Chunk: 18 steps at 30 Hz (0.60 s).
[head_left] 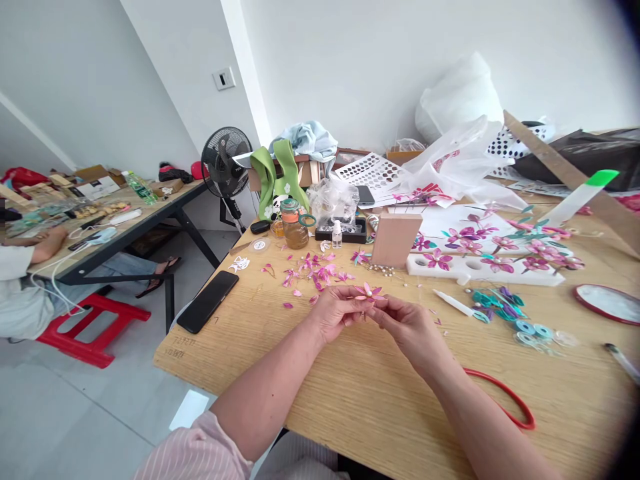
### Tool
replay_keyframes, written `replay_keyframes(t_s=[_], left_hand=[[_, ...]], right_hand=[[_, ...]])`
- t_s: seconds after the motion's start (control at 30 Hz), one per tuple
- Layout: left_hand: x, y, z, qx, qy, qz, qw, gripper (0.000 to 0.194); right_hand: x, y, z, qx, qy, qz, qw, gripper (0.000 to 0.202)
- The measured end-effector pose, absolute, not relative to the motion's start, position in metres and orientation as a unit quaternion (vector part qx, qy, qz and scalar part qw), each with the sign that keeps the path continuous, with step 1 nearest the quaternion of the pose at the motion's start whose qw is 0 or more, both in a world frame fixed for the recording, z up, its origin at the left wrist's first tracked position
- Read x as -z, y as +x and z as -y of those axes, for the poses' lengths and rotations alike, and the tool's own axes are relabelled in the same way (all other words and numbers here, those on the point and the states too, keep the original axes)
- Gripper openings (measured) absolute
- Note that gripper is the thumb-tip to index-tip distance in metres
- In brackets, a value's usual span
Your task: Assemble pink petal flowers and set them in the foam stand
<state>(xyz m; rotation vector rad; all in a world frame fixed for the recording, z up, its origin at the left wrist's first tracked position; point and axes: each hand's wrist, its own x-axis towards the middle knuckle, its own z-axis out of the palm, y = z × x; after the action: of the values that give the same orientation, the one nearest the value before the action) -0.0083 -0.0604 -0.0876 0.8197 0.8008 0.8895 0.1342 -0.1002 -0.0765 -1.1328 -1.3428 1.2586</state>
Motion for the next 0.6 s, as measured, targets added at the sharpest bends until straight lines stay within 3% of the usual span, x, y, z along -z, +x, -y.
replay_keyframes(t_s=[0.3,0.4,0.53,0.6], left_hand=[[0.086,-0.008,0.06,-0.458,0.378,-0.359,0.72,0.029],[0.086,-0.006,0.06,-0.491,0.392,-0.385,0.676,0.028],[0.087,-0.004,0.061,-0.498,0.431,-0.403,0.636,0.03],[0.086,-0.003,0.062,-0.498,0.442,-0.403,0.628,0.031]], right_hand=[[0.082,0.135,0.099,-0.446,-0.508,0.563,0.476,0.033],[0.083,0.135,0.103,-0.299,-0.553,0.6,0.495,0.023],[0.081,0.133,0.11,-0.055,-0.496,0.677,0.541,0.005],[0.081,0.133,0.111,0.016,-0.473,0.703,0.531,0.012]])
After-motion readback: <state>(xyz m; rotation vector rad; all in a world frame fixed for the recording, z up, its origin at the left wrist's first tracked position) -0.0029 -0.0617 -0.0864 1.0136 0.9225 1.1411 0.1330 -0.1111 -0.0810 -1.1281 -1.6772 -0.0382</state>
